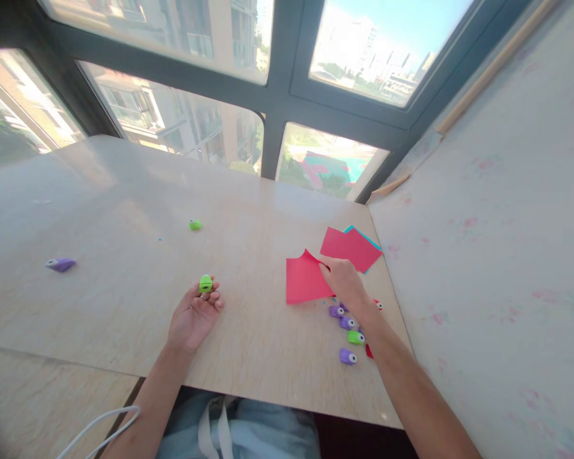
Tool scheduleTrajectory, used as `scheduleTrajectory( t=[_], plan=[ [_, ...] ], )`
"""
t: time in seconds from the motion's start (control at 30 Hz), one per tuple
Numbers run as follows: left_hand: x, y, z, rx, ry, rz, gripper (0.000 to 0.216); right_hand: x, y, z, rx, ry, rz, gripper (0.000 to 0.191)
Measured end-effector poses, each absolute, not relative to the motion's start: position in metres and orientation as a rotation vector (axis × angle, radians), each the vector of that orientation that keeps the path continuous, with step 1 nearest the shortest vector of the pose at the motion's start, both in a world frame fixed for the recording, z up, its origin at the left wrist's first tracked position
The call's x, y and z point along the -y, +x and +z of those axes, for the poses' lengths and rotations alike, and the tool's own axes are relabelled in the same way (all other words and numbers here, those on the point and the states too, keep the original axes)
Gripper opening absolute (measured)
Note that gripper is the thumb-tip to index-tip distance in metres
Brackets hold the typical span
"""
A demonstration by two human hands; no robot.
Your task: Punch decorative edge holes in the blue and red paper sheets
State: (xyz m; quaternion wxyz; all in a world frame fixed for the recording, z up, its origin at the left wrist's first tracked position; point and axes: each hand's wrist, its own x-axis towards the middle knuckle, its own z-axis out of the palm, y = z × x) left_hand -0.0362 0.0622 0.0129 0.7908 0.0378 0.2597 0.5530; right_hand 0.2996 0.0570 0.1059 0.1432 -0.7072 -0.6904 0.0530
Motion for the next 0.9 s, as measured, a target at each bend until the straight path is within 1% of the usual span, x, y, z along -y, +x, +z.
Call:
scheduleTrajectory(
  t=[0.13,0.27,0.37,0.5,0.57,0.73,0.9],
  plan=[
    [-0.061,-0.033,0.011,-0.605,0.17,1.206,0.017,-0.043,0.322,0.113,1.998,-2.161,0.046,0.034],
    [-0.057,-0.024,0.012,-0.719,0.377,1.228,0.029,-0.029,0.336,0.117,1.776,-2.143,0.051,0.03],
    [-0.05,-0.015,0.014,-0.808,0.585,1.254,0.032,-0.021,0.331,0.112,1.504,-2.034,0.234,0.031],
    [-0.039,-0.007,0.014,-0.897,0.842,1.221,0.027,-0.017,0.307,0.094,1.172,-1.881,0.602,0.043],
    [-0.036,-0.007,0.012,-0.939,0.976,1.176,0.026,-0.018,0.292,0.082,1.118,-1.843,0.709,0.044],
    [-0.035,-0.009,0.006,-1.028,1.399,1.133,0.022,-0.029,0.265,0.055,1.133,-1.827,0.833,0.046],
    [-0.036,-0.015,0.001,-1.085,1.658,1.075,0.027,-0.044,0.256,0.04,1.189,-1.81,0.837,0.046]
  ],
)
